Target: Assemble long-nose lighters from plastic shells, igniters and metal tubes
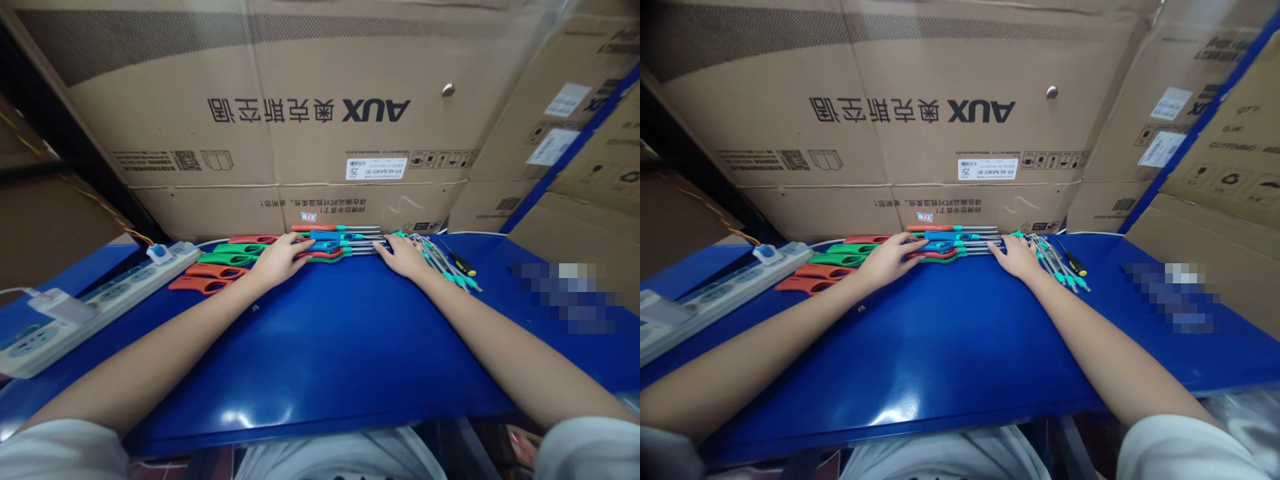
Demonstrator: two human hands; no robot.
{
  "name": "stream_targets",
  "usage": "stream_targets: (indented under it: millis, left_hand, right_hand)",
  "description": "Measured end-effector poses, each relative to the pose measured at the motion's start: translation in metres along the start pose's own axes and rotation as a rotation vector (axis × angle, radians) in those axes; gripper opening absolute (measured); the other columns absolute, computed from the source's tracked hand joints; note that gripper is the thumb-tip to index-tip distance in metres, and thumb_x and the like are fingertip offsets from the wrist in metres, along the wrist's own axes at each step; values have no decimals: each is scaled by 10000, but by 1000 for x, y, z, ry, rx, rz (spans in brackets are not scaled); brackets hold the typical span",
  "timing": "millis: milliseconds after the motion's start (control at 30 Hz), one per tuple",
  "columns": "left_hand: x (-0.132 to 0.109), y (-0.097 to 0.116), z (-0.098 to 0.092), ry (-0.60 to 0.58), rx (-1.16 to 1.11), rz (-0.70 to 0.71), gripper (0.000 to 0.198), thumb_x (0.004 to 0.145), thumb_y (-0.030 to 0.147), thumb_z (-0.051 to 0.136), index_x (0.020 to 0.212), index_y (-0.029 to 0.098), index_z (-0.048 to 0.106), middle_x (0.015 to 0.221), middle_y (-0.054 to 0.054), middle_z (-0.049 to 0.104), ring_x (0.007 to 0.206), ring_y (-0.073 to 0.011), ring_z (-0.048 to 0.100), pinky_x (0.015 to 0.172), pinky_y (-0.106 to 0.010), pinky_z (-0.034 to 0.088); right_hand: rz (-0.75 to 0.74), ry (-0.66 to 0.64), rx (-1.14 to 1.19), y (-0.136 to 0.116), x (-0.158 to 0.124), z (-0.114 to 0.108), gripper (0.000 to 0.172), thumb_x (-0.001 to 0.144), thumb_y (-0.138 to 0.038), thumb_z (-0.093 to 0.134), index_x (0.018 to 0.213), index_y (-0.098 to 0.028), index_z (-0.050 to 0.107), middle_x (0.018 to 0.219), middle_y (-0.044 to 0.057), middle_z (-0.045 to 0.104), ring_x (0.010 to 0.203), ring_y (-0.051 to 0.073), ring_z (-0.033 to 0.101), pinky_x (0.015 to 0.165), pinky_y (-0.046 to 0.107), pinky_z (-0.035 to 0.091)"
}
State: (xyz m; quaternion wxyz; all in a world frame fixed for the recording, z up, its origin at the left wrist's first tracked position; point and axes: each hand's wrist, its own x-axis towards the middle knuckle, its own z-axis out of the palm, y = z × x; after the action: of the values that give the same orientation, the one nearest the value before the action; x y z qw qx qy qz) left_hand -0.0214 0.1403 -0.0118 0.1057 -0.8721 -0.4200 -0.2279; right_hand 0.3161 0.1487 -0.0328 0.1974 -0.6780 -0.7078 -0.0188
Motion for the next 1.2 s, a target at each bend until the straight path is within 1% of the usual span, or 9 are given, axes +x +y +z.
stream_targets:
  millis: [100, 233, 400, 533, 667, 833, 1000, 1100, 1200]
  left_hand:
    - [0, -2, 2, 7, -15, 8, 395, 978, 332, 596, 1356, 225, 640, 1277, -120, 619, 1129, -264, 640, 948, -387, 554]
    - [0, -1, 1, 14, -2, -14, 387, 971, 343, 607, 1342, 244, 655, 1260, -111, 625, 1083, -268, 657, 916, -389, 565]
    - [-1, 4, -1, 22, 25, -68, 395, 959, 393, 618, 1332, 274, 669, 1273, -97, 604, 976, -250, 682, 828, -363, 586]
    - [-2, 6, -3, 26, 36, -86, 388, 954, 415, 618, 1321, 301, 676, 1317, -94, 543, 1026, -250, 670, 834, -354, 588]
    - [-3, 9, -5, 13, 55, -90, 384, 959, 416, 612, 1321, 306, 677, 1315, -99, 538, 1081, -265, 643, 850, -364, 585]
    - [-2, 13, -9, 2, 103, -73, 424, 970, 438, 588, 1369, 306, 638, 1318, -125, 535, 1155, -302, 579, 898, -410, 557]
    - [-1, 14, -9, 31, 150, -32, 409, 1011, 437, 490, 1350, 283, 657, 1327, -128, 569, 1122, -312, 541, 954, -462, 512]
    - [-1, 14, -7, 38, 127, -25, 429, 1030, 423, 435, 1358, 249, 649, 1392, -122, 564, 1167, -317, 526, 1012, -481, 481]
    - [-1, 13, -4, 18, 107, -21, 447, 1028, 413, 444, 1394, 217, 612, 1423, -125, 569, 1252, -313, 511, 1069, -471, 455]
  right_hand:
    - [-34, -19, 16, -1, 0, 1, 638, 988, -625, 362, 1380, -171, 580, 1456, 158, 575, 1338, 401, 500, 1110, 627, 321]
    - [-77, -13, 52, -1, 1, 4, 648, 992, -629, 344, 1379, -165, 580, 1454, 171, 574, 1355, 388, 500, 1162, 623, 269]
    - [-85, 26, 107, 2, 4, 8, 678, 997, -600, 350, 1399, -89, 544, 1451, 233, 555, 1395, 376, 473, 1213, 627, 194]
    - [-109, 80, 150, 3, 6, 8, 645, 999, -561, 370, 1439, -106, 496, 1484, 227, 524, 1412, 359, 459, 1214, 622, 210]
    - [-176, 107, 182, 2, 6, 8, 617, 995, -530, 389, 1435, -109, 490, 1466, 207, 544, 1396, 324, 480, 1238, 572, 200]
    - [-229, 103, 194, 3, 5, 12, 606, 984, -507, 406, 1426, -102, 489, 1477, 208, 531, 1390, 304, 490, 1233, 526, 246]
    - [-237, 120, 174, 3, 5, 11, 581, 967, -483, 437, 1410, -111, 489, 1479, 208, 517, 1395, 312, 472, 1196, 516, 311]
    - [-218, 132, 153, 2, 4, 8, 552, 951, -471, 465, 1372, -118, 515, 1401, 203, 572, 1341, 331, 511, 1144, 511, 369]
    - [-182, 133, 138, 1, 2, 6, 524, 944, -475, 488, 1334, -130, 541, 1289, 194, 640, 1241, 347, 580, 1084, 520, 410]
